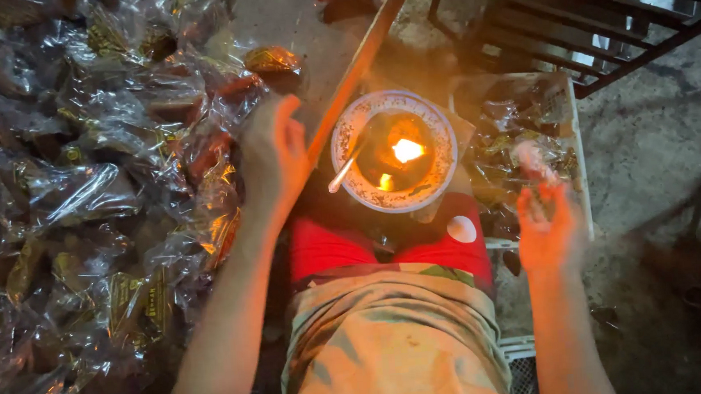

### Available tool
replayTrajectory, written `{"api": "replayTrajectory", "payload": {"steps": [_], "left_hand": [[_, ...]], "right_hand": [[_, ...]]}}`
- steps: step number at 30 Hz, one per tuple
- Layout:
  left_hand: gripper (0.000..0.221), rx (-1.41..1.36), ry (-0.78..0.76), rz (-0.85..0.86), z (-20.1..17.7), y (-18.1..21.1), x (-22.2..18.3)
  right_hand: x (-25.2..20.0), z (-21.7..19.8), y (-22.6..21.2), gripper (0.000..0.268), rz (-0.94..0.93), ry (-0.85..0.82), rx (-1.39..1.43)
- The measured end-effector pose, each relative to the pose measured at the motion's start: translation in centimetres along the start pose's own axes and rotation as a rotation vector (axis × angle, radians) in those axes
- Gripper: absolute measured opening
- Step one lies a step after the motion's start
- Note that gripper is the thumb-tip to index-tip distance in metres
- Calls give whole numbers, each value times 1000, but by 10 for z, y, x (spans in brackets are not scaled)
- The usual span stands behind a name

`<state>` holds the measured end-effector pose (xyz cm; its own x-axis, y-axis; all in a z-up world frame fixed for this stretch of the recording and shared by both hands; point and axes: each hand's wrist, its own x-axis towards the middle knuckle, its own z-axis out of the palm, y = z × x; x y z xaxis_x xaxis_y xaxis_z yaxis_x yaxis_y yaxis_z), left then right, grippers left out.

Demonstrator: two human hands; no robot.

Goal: Sealing plastic bags containing food items by manually folding the edges and melting them over a candle flame.

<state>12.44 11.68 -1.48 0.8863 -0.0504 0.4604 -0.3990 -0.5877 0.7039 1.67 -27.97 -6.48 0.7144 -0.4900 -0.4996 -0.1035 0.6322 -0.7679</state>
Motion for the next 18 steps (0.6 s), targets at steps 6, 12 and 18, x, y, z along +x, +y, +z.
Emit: {"api": "replayTrajectory", "payload": {"steps": [6,12,18], "left_hand": [[80,638,-130,75,6,-57,82],[30,1024,-108,115,12,-114,99],[35,-317,267,-502,-18,-45,53]], "right_hand": [[-38,26,12,20,-69,6,-70],[-47,-2,27,15,-123,-112,-179],[-48,-14,44,7,-252,-169,-326]]}}
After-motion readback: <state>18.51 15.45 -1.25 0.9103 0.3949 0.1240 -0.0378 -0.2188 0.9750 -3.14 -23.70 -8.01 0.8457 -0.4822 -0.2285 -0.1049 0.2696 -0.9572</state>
